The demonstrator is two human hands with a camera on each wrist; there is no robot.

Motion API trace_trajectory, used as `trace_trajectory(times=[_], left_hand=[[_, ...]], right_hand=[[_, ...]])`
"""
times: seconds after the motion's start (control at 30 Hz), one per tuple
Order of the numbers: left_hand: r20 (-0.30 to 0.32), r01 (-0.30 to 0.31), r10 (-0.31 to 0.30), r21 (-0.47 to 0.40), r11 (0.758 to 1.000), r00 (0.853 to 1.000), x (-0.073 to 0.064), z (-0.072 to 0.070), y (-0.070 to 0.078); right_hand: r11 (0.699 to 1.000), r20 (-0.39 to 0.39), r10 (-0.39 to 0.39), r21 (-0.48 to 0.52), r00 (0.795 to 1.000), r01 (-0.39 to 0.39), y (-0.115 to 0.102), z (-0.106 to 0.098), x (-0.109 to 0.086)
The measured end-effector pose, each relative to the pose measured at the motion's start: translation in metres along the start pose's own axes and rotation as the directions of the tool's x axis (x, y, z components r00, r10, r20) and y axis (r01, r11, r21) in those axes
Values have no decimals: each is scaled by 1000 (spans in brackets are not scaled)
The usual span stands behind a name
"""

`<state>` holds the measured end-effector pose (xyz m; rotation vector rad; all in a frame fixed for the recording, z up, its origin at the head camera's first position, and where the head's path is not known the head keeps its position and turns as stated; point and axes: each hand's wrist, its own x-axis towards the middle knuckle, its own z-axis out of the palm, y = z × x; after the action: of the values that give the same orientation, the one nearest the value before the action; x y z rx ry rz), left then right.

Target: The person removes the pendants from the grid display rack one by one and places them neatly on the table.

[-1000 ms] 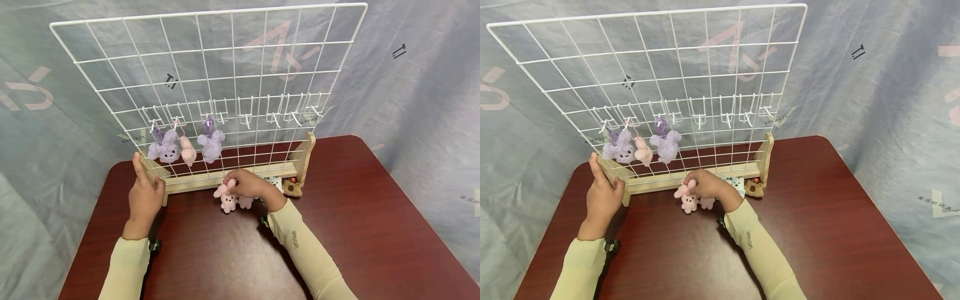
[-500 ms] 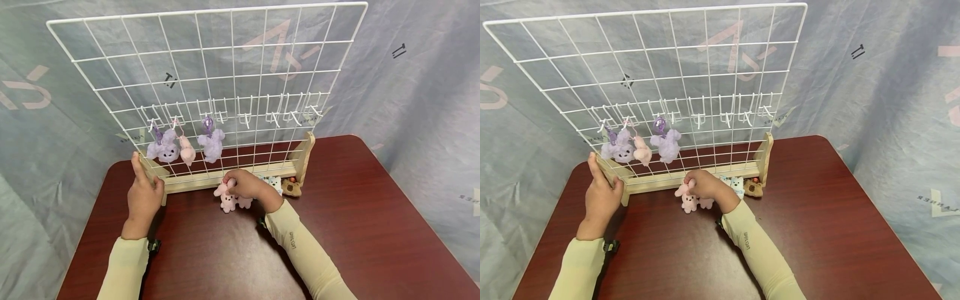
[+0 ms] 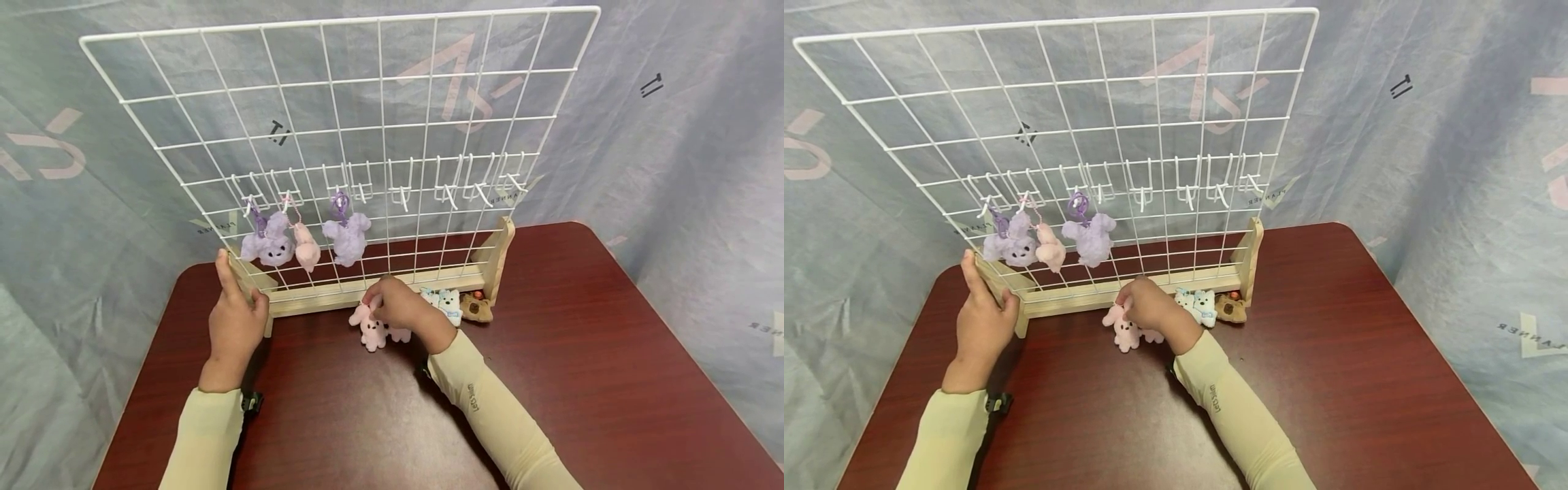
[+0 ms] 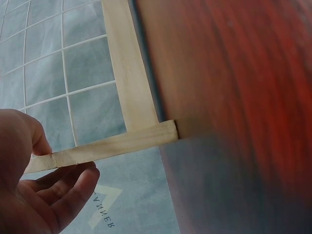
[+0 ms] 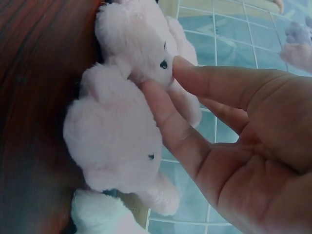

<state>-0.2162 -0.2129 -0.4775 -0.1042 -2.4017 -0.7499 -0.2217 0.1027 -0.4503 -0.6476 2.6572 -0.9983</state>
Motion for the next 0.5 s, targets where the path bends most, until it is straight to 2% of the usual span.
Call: trace_trajectory(times=[0.17, 0.5], left_hand=[[2, 2, -2, 3, 1000, 1000, 1, 0, 0], [11, 12, -12, 11, 1000, 1000, -1, -1, 0]], right_hand=[[997, -41, 34, -74, 999, -37, -5, 3, 0], [988, -102, 56, -135, 993, -69, -8, 6, -3]])
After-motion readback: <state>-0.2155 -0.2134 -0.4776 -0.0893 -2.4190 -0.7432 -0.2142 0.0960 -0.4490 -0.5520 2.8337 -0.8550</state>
